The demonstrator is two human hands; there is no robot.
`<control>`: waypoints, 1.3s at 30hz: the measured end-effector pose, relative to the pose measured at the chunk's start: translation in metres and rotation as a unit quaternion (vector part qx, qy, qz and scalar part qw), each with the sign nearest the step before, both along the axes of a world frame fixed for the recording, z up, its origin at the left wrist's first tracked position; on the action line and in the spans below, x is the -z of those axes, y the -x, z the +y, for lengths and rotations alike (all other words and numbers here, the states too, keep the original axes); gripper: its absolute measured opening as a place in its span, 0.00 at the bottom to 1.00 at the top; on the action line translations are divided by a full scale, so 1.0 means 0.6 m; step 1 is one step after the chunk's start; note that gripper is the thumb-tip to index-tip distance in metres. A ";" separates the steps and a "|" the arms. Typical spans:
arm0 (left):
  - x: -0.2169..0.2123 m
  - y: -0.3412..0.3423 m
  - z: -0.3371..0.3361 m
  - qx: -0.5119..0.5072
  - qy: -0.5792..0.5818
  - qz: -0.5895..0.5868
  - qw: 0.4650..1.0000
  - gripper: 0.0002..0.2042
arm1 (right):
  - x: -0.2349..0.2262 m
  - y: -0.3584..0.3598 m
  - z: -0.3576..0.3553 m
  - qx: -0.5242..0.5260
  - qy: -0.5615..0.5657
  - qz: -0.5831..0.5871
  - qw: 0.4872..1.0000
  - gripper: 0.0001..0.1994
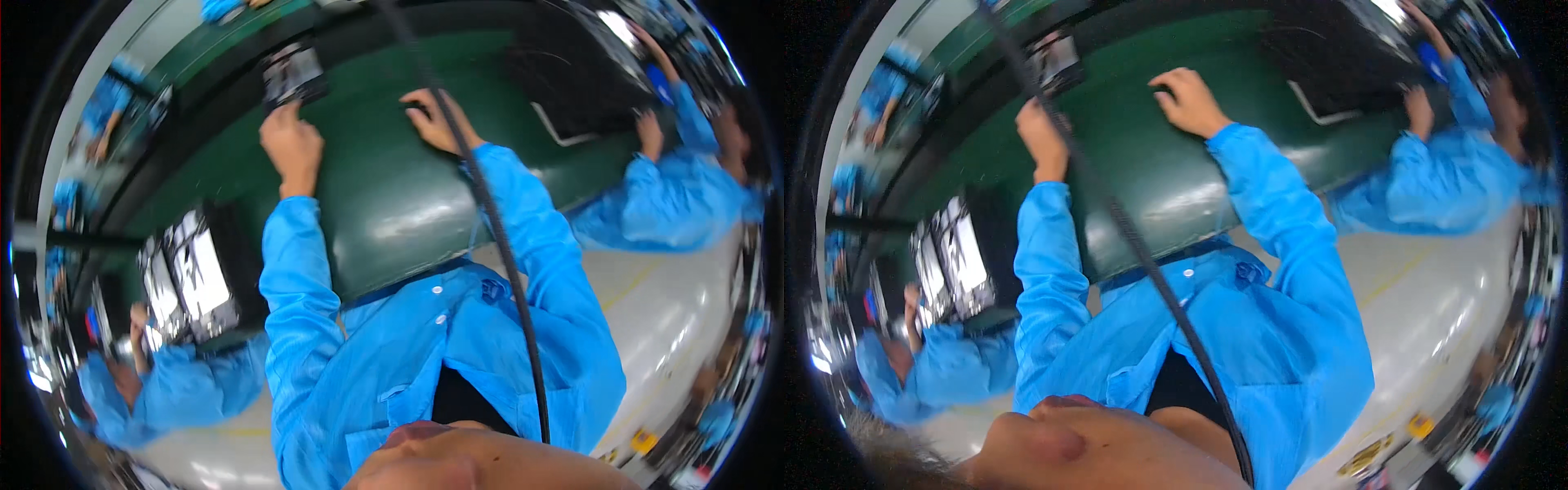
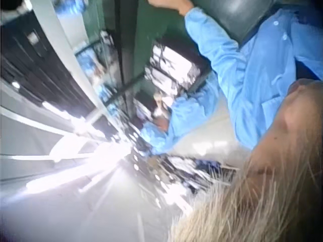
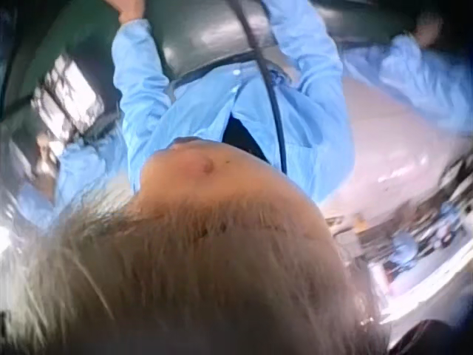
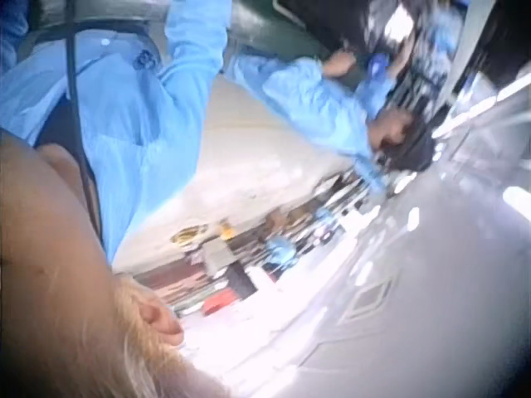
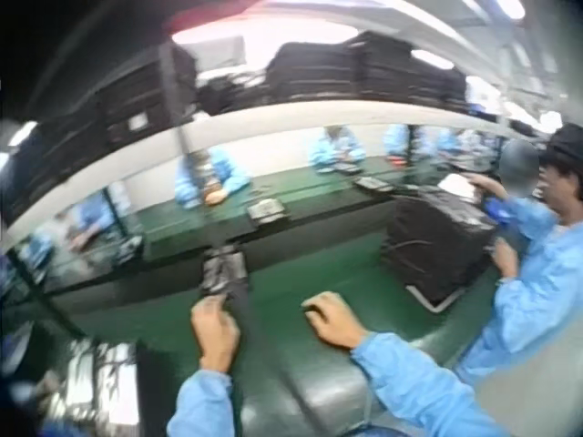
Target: Assembling internal components of a tablet on a factory production line.
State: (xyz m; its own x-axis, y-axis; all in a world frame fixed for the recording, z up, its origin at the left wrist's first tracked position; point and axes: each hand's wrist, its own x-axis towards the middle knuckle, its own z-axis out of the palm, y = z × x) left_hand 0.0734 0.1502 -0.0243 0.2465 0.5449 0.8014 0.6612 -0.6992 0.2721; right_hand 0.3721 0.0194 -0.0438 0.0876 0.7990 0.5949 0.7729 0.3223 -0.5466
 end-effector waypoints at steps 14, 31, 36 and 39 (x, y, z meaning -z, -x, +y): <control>-0.032 0.378 -0.497 -0.274 0.040 -0.256 0.926 0.11 | -0.120 0.440 0.113 -0.319 0.103 0.144 0.931 0.18; -0.094 0.349 -0.492 -0.149 0.116 -0.429 0.883 0.14 | -0.153 0.579 0.128 -0.322 0.046 0.420 0.847 0.12; -0.094 0.252 -0.536 0.193 0.344 -0.381 0.836 0.08 | -0.103 0.346 0.117 -0.236 0.132 0.392 0.880 0.11; -0.069 0.216 -0.512 0.380 0.510 -0.318 0.703 0.05 | -0.079 0.246 0.068 -0.177 0.190 0.403 0.878 0.11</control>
